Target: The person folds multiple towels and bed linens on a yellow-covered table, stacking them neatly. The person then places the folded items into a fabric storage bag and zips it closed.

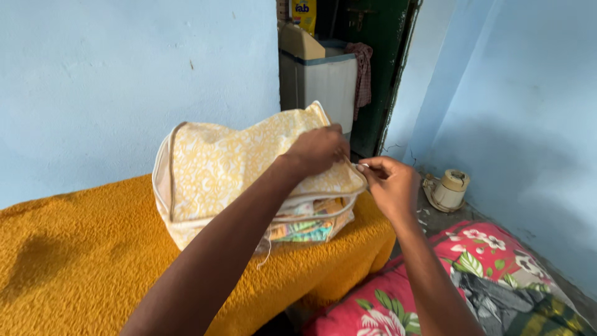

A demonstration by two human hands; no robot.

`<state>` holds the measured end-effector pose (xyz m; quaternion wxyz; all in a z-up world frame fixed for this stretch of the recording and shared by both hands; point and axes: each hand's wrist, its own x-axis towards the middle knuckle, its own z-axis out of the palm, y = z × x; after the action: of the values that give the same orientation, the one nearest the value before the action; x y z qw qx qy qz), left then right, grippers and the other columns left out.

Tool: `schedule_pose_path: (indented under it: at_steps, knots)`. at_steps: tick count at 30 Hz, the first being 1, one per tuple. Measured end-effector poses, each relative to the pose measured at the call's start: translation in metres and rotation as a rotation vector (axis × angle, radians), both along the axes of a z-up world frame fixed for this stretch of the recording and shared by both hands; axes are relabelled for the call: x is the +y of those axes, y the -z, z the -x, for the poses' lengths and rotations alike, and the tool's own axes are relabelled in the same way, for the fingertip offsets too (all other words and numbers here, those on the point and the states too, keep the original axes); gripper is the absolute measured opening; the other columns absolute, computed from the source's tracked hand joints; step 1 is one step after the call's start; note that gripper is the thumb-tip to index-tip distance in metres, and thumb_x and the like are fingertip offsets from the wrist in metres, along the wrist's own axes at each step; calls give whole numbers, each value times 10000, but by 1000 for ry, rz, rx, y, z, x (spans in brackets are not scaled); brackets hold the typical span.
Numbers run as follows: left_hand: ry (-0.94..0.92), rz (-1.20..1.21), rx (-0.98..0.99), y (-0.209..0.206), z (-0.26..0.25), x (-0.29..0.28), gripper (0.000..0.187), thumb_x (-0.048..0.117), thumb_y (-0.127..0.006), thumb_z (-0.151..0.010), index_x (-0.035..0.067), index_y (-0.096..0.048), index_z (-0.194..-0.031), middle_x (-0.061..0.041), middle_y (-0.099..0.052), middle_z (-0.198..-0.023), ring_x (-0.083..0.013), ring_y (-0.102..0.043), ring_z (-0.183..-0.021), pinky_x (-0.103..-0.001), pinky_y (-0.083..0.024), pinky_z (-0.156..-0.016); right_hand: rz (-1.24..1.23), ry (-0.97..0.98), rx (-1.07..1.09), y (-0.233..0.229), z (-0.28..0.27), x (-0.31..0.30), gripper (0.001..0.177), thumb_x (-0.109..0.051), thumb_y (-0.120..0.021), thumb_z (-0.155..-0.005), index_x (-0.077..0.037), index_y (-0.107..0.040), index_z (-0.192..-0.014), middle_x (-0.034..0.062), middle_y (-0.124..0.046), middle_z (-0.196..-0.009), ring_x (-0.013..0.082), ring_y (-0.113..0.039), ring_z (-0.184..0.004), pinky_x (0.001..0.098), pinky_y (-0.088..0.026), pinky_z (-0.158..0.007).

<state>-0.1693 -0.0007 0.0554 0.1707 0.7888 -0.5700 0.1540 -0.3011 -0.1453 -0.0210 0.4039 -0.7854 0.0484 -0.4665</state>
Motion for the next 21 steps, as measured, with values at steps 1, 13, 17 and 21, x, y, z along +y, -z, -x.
schedule_pose_path:
  at_steps: [1,13,17,21]
  knots:
    - [-28,20,-29,3,1,1,100,153,-732,-864,198,-789,-933,-60,-631,-1126,-286,-672,-1068,-431,-562,-881,6,20,6,3,4,3,109,-96,-776,-895,-46,-802,-988,50,-802,-857,61,-730,-740,241,-581,-687]
    - [7,244,-39,18,50,6,235,34,-762,-746,111,-759,-967,-129,-635,-1094,-325,-695,-950,-422,-575,-837,-51,107,-86,12,58,50,79,-74,-785,-864,-36,-801,-932,53,-788,-784,71,-711,-683,248,-560,-648]
    - [237,295,35,34,84,30,402,-34,-722,-669,62,-719,-1060,-135,-712,-1027,-323,-717,-967,-387,-596,-875,-64,207,-74,2,54,53,87,-97,-800,-835,-29,-803,-888,67,-772,-740,89,-719,-658,259,-559,-635]
    - [111,501,92,57,100,46,346,36,-798,-717,38,-730,-1056,-156,-728,-960,-327,-717,-873,-410,-583,-798,-142,94,-70,5,52,64,107,-122,-780,-853,-29,-797,-904,66,-781,-752,89,-730,-663,258,-567,-631]
